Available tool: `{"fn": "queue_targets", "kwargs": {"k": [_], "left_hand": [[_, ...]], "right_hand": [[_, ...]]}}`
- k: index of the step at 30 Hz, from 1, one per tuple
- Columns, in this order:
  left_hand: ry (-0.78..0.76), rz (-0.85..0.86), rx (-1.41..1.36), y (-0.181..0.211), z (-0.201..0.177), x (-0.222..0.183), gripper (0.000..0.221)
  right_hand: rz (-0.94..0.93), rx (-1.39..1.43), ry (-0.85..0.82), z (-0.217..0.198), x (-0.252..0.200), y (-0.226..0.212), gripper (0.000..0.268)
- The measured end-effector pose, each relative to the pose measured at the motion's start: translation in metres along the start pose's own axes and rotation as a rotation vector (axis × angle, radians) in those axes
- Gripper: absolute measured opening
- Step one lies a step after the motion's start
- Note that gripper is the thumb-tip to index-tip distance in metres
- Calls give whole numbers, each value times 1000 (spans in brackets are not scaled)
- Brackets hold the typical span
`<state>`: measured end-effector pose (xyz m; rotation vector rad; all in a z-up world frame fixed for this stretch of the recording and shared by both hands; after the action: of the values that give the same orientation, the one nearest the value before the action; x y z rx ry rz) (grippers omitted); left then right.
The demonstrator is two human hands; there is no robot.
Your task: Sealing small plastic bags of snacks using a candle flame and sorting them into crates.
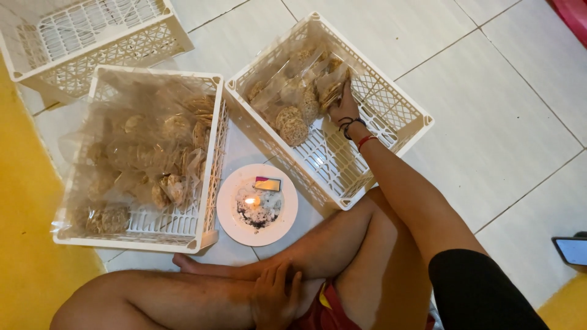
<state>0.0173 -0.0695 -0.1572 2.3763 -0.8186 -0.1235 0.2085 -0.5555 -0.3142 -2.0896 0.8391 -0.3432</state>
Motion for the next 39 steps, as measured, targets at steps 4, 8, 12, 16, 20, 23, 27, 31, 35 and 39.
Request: {"fn": "queue_targets", "kwargs": {"k": [4,8,12,16,20,23,27,31,35,39], "left_hand": [[19,26,0,6,-6,4,31],[18,8,20,2,-3,0,32],[54,47,67,3,-1,-2,33],[34,19,58,2,-2,0,30],[39,17,85,3,-3,-2,32],[52,21,60,6,-5,-1,31],[63,43,49,4,-3,-2,32],[65,66,66,1,0,-3,30],[71,43,59,1,-1,-2,31],[39,38,61,-1,2,-3,29]], "right_hand": [[42,76,66,-3,-8,-13,93],[260,97,240,-18,-26,-31,53],[285,243,209,-13,-28,-24,43],[262,242,154,-15,-23,-21,52],[209,192,280,-18,-14,-8,41],[63,142,353,-25,-11,-21,43],[-190,16,330,-24,-6,-32,54],[-144,115,273,-31,-10,-36,42],[-141,-8,286,-33,-7,-37,58],[-60,15,311,-41,-19,-52,31]]}}
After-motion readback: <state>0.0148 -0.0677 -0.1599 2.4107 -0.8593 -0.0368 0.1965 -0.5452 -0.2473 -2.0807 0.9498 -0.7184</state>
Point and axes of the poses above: each hand's wrist, its own x-axis towards the middle knuckle, its own z-axis out of the palm, y = z × x, the point moved 5 cm from there along x, towards the middle knuckle, and after that the axes turned 2 degrees about -y, right-handed, at the moved point
